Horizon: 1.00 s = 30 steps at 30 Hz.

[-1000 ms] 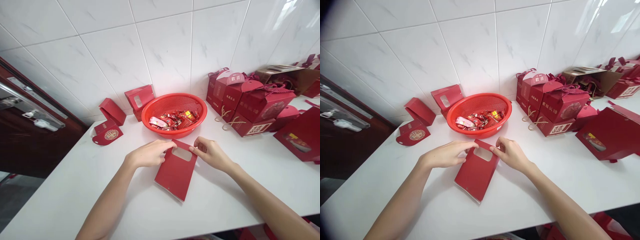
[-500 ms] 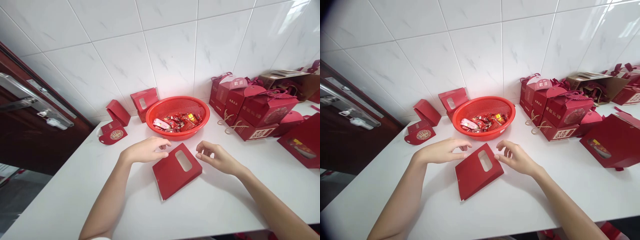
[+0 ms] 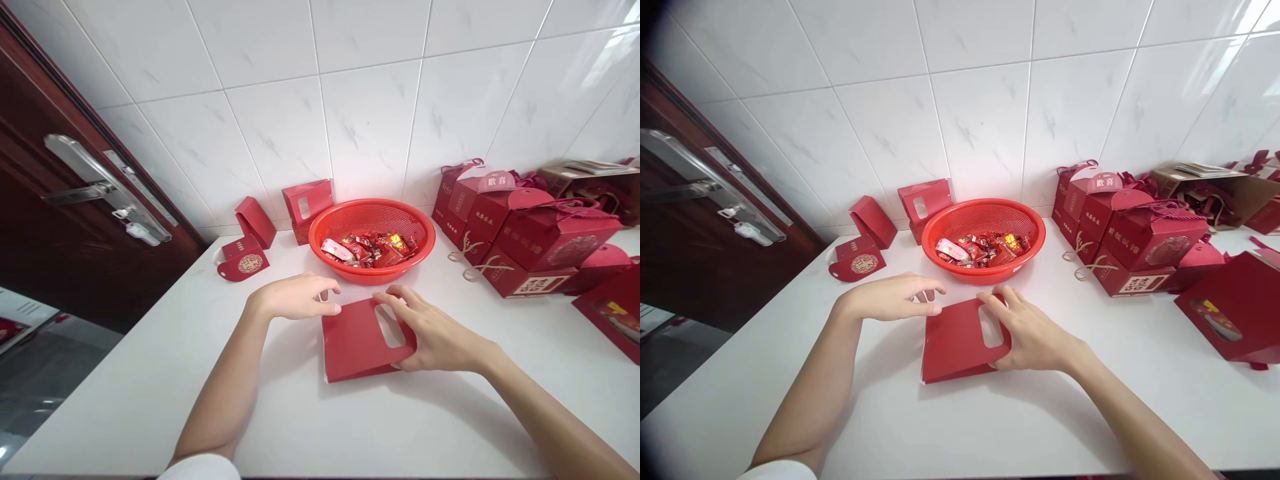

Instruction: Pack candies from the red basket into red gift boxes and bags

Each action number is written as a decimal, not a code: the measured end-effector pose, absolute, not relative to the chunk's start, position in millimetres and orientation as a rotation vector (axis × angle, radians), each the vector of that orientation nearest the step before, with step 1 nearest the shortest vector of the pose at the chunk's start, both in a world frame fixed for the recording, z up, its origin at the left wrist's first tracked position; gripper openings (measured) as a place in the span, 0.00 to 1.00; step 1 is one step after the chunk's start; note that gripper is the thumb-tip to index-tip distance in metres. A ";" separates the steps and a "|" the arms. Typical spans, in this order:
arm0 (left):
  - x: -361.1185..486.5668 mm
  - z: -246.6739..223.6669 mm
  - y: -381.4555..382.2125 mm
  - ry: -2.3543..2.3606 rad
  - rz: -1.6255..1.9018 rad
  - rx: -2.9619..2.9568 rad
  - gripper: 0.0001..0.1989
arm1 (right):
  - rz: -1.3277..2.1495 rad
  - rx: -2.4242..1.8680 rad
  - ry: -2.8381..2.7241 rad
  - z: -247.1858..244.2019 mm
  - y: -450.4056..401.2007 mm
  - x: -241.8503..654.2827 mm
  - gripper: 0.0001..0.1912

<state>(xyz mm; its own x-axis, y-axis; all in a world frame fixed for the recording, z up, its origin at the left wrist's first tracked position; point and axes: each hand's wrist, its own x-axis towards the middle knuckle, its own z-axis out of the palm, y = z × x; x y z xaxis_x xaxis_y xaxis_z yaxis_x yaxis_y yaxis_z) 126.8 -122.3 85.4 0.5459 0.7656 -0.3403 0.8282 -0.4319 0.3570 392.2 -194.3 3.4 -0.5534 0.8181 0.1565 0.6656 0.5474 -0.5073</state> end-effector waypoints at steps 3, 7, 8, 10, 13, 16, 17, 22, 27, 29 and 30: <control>126.6 90.5 -127.6 1.299 -0.109 2.281 0.20 | 0.419 -1.350 -2.255 -2.6 -215.7 398.7 0.47; 130.6 93.9 -133.9 1.205 -0.066 2.291 0.22 | 0.215 -1.470 -2.021 -23.8 -242.3 396.0 0.46; 131.7 94.3 -134.8 1.156 -0.056 2.297 0.22 | 0.191 -1.487 -1.964 -30.6 -246.6 393.0 0.45; 133.5 95.0 -135.5 1.067 -0.017 2.294 0.21 | 0.154 -1.513 -1.851 -43.9 -251.8 386.0 0.44; 135.5 97.1 -134.6 1.018 0.138 2.264 0.21 | 0.153 -1.515 -1.798 -58.3 -253.8 377.1 0.45; 138.0 99.0 -132.6 0.986 0.342 2.237 0.22 | 0.213 -1.474 -1.904 -60.8 -253.5 372.7 0.46; 139.0 99.0 -131.8 0.970 0.410 2.234 0.22 | 0.229 -1.462 -1.935 -58.8 -253.2 372.1 0.44; 142.9 93.0 -125.9 0.900 0.528 2.171 0.22 | 0.262 -1.381 -1.816 -33.6 -244.1 373.1 0.14; 146.7 82.8 -120.7 0.837 0.356 1.935 0.21 | 0.438 -1.246 -1.688 -2.2 -224.9 371.7 0.13; 149.0 79.9 -120.3 0.811 0.315 1.898 0.21 | 0.538 -1.193 -1.702 5.9 -217.4 368.5 0.16; 150.1 78.9 -120.5 0.801 0.306 1.895 0.21 | 0.587 -1.173 -1.708 8.6 -213.8 366.6 0.16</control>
<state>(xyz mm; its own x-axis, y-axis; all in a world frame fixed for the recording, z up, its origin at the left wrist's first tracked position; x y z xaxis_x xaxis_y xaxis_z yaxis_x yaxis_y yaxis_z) 150.1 -120.5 78.9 0.7474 0.6501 -0.1368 0.3935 -0.2673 0.8796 366.6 -213.8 8.6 -0.0903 0.8974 0.4320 0.4420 0.4248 -0.7901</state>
